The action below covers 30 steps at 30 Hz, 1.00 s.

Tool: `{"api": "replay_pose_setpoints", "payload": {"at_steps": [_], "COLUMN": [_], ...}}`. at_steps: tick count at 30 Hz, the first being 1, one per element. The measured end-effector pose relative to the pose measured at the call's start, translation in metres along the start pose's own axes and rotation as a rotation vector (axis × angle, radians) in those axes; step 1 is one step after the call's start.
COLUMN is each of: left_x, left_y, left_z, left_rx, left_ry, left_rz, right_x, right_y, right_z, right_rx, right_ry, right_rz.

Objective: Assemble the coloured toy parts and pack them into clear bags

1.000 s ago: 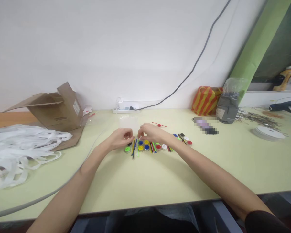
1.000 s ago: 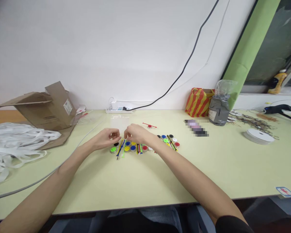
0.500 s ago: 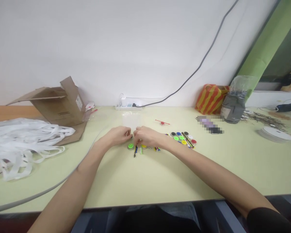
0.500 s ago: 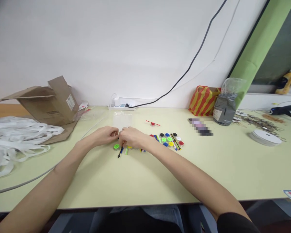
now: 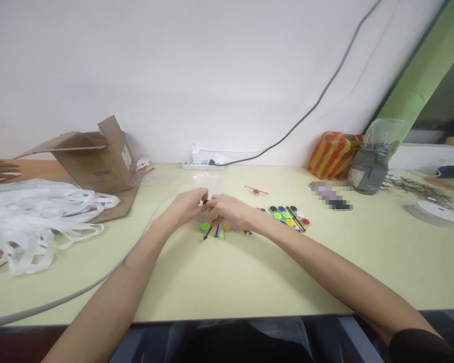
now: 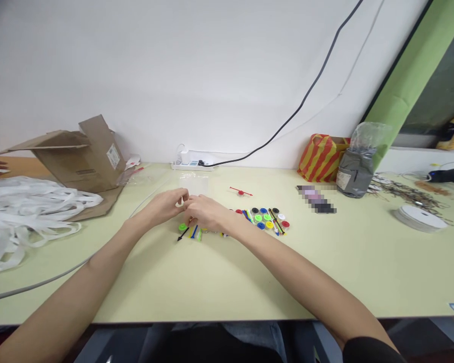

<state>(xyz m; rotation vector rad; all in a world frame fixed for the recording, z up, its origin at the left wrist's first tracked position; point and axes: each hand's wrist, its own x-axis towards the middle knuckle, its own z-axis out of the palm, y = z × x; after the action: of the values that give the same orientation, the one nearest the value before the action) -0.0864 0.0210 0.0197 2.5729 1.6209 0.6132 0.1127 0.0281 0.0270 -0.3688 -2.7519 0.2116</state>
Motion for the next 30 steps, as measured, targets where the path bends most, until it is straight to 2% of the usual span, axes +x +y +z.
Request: {"api": "replay_pose_setpoints", "payload": {"at_steps": [3,7,11,15,17,20,24,30], "left_x": [0.002,0.009,0.022,0.029,0.027,0.02,0.013,0.012], "left_y": [0.007,0.036,0.073,0.1,0.105,0.103,0.097,0.1], "left_z": [0.005,0.015,0.024,0.034,0.039,0.044,0.042,0.042], "left_rx": [-0.175,-0.552,-0.688,-0.746,-0.776,-0.728,-0.6,-0.58], "left_ry": [0.116,0.25,0.211,0.246,0.283,0.332,0.363,0.403], "left_rz": [0.021,0.019,0.08,0.053,0.071,0.137,0.185,0.196], "right_x": [-0.014,-0.044,-0.069,-0.082,-0.087,-0.093,-0.094,-0.094], "right_y": [-0.01,-0.016,-0.003,0.009,0.01,0.007,0.004,-0.002], "right_z": [-0.016,-0.031,-0.029,-0.021,-0.018,-0.015,-0.013,-0.017], "right_rx": [0.165,0.494,0.776,0.971,1.05,1.107,1.112,1.053], "right_ry": [0.149,0.396,0.619,0.836,0.868,0.816,0.753,0.769], "right_rz": [0.053,0.232,0.369,0.457,0.509,0.567,0.557,0.587]}}
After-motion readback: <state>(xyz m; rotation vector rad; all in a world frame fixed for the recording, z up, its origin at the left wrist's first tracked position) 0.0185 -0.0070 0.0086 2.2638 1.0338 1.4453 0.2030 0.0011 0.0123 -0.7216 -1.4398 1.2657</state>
